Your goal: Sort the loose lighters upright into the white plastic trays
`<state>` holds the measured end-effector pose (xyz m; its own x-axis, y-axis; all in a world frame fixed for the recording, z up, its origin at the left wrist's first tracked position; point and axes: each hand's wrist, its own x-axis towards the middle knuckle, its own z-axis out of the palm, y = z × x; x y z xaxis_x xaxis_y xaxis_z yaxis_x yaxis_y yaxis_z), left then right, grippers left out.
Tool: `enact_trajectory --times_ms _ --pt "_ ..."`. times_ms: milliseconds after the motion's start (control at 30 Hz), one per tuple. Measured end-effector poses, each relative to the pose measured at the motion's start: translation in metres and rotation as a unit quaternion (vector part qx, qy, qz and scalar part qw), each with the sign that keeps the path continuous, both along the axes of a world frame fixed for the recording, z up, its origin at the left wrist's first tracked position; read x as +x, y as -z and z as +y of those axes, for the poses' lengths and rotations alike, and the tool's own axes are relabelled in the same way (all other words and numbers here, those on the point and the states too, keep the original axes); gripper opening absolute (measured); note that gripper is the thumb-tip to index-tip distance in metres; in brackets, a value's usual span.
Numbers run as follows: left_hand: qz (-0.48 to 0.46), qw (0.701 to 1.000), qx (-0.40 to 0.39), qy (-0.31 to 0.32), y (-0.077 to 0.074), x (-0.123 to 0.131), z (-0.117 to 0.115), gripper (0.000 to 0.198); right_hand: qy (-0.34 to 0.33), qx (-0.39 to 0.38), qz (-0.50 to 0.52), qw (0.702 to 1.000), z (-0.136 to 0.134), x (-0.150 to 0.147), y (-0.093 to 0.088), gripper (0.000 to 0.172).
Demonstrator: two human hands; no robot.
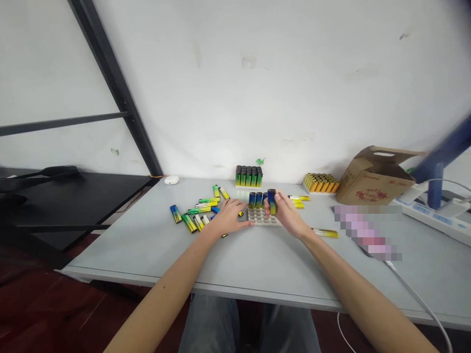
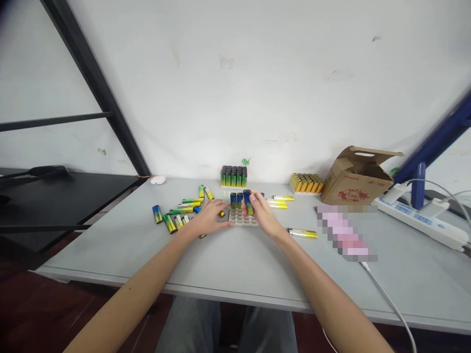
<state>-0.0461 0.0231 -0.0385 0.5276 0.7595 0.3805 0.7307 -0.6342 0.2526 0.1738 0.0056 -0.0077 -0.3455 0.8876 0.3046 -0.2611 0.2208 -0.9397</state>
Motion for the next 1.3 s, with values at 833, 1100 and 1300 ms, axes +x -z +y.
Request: enact_trajectory --times_ms 833,1100,1300 --pt "-0.181 0.981 0.039 0.059 -0.015 0.009 -0.006 0.013 0.171 0.216 -0.231 0.933 -0.004 -0.007 0.017 0.023" --pt "-0.17 0.984 0.04 0.044 -0.015 0.01 -0.008 0.013 0.138 0.231 -0.235 0.934 -0.007 -0.007 0.014 0.031" --pt "-0.151 0.987 0.049 -0.006 -0.011 0.009 -0.006 0.013 0.134 0.24 -0.276 0.921 -0.007 -0.005 0.014 0.036"
